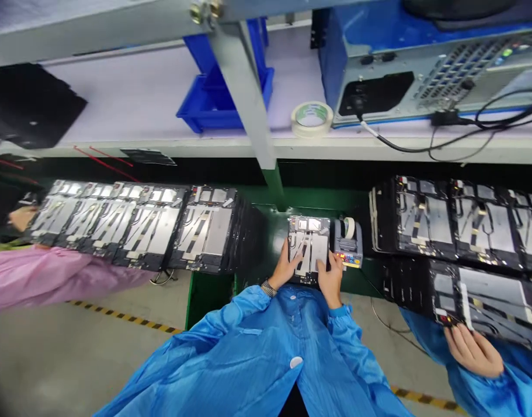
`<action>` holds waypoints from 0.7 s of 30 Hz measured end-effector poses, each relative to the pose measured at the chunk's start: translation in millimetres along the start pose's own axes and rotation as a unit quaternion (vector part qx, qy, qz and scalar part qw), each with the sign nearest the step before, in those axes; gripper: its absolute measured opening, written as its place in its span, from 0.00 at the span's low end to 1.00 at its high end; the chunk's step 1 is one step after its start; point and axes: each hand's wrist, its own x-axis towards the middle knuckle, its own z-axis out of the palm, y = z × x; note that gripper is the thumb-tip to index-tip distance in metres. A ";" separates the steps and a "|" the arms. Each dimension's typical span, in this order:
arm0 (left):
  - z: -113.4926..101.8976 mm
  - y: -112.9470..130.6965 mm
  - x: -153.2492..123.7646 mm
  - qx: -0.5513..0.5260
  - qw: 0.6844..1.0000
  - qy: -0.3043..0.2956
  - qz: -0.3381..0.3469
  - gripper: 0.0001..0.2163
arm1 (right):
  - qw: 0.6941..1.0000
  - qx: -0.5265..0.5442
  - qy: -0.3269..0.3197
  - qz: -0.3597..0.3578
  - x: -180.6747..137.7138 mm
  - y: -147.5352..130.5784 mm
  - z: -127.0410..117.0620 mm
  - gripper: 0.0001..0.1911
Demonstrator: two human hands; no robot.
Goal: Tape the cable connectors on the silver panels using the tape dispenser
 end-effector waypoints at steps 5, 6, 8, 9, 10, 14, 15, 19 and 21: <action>-28.4 61.1 -36.0 0.038 0.997 0.025 0.054 0.46 | 0.997 0.057 -0.049 -0.005 -19.8 -55.1 -44.7 0.36; -40.3 79.6 -45.2 0.040 0.997 0.025 0.068 0.46 | 0.996 0.065 -0.063 -0.023 -22.5 -72.9 -55.7 0.36; -70.3 119.3 -63.0 0.039 0.993 0.034 0.102 0.44 | 0.990 0.084 -0.089 -0.070 -25.0 -112.6 -73.1 0.36; -87.5 138.7 -71.3 0.037 0.991 0.042 0.119 0.41 | 0.984 0.100 -0.115 -0.089 -25.2 -133.2 -78.0 0.36; -105.6 156.6 -79.2 0.033 0.990 0.053 0.130 0.39 | 0.977 0.119 -0.140 -0.110 -24.9 -153.5 -79.8 0.36; -182.6 203.3 -107.5 -0.055 0.981 0.126 0.136 0.31 | 0.923 0.188 -0.265 -0.206 -27.9 -225.1 -58.9 0.36; -204.7 208.6 -113.7 -0.079 0.975 0.156 0.138 0.31 | 0.904 0.203 -0.298 -0.231 -30.6 -239.4 -49.8 0.36; -323.6 216.0 -134.9 -0.131 0.947 0.262 0.129 0.32 | 0.838 0.238 -0.396 -0.290 -37.4 -269.7 -18.3 0.33; -400.3 217.5 -140.7 -0.124 0.936 0.304 0.124 0.31 | 0.839 0.234 -0.404 -0.281 -30.7 -263.9 -8.5 0.29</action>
